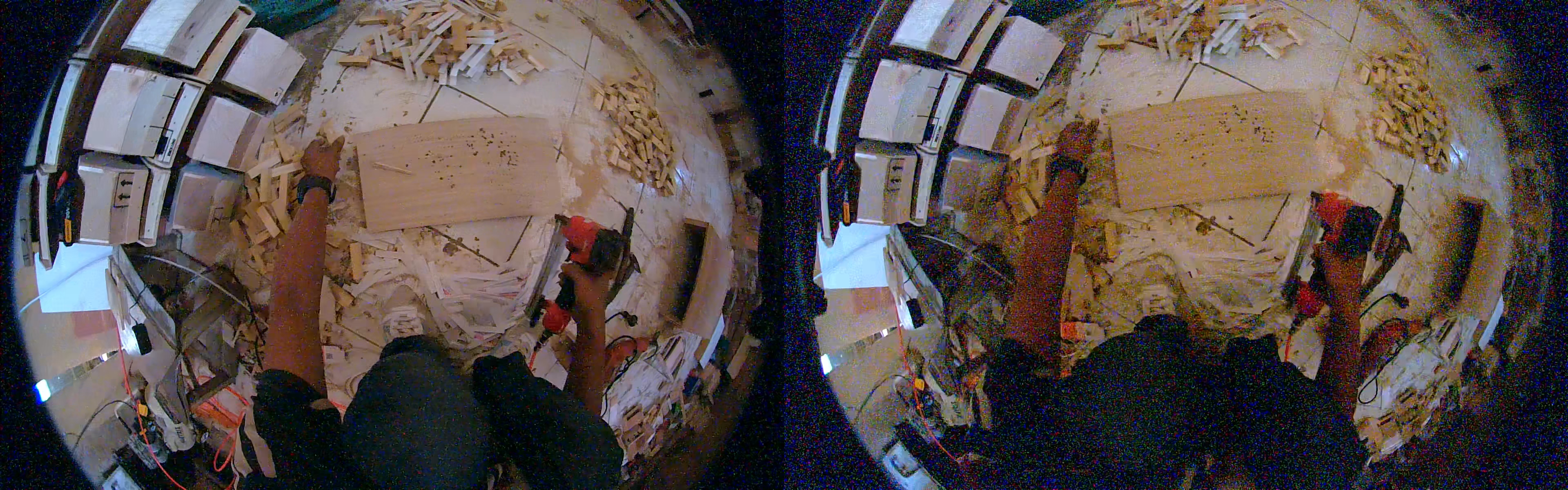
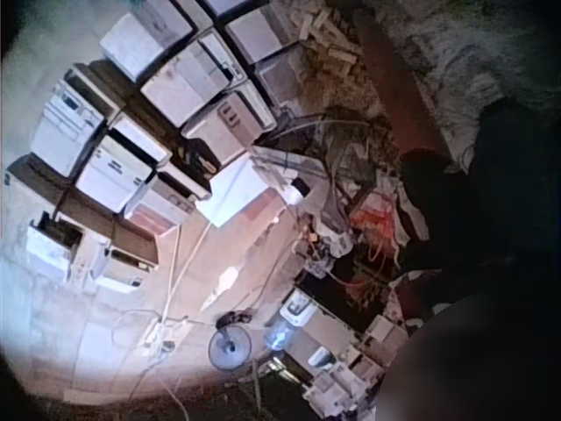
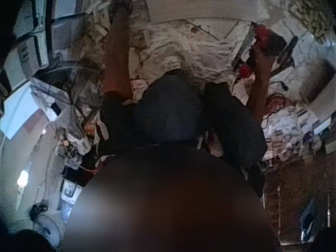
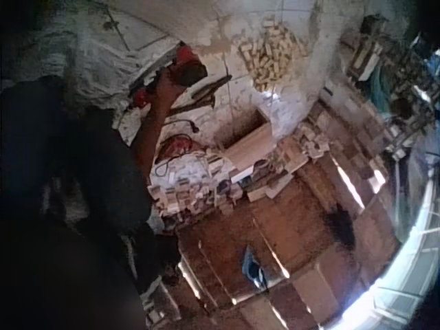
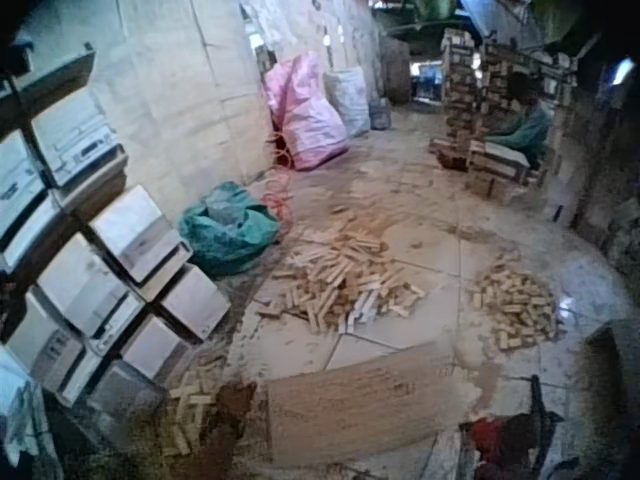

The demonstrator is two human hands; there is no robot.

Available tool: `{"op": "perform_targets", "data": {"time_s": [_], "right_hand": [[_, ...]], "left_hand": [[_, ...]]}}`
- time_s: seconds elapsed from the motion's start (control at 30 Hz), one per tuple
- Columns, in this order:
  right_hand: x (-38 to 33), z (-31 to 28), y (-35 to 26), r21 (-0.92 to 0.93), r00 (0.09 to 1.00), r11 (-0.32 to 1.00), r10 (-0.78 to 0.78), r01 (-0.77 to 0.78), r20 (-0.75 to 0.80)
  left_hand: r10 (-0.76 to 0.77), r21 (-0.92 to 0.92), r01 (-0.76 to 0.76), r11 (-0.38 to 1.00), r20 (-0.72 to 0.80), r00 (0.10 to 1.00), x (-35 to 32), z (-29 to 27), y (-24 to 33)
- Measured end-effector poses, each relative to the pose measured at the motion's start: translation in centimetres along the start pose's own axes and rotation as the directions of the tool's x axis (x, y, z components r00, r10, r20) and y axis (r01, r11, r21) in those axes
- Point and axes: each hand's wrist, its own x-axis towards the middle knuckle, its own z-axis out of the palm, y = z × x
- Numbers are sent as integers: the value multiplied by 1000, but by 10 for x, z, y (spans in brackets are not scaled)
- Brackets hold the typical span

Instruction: The person sits on the floor and assembles small wooden blocks into a structure. They use pliers to trim pieces and a nail gun to fasten them together, repeatedly picking up blocks, aligning them, and nailing them in place.

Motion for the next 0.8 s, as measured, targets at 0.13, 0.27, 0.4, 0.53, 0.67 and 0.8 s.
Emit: {"op": "perform_targets", "data": {"time_s": [0.13, 0.27, 0.4, 0.53, 0.67, 0.8], "right_hand": [[-1, -1, 0, -3, 995, 996, 94, -94, 20], [-1, 3, 1, -14, 998, 998, 56, -56, 27], [-5, 4, 1, 1, 995, 996, 89, -89, 47], [-3, 3, 0, -83, 994, 991, 105, -102, 27], [2, 7, -3, -18, 999, 1000, 26, -25, 36], [-2, 6, -9, -67, 996, 994, 85, -82, 35]], "left_hand": [[-65, 554, 256, 792, -341, 938, 12, -32, 5], [-351, 680, 349, 645, -143, 926, 38, -53, -6], [-474, 497, 411, 764, 0, 881, 60, -70, -13], [-101, 182, 87, 979, 68, 993, 24, -51, 46], [194, -251, -73, 965, 500, 844, -83, 20, 168], [252, -199, -182, 963, 417, 873, -141, 72, 252]]}}
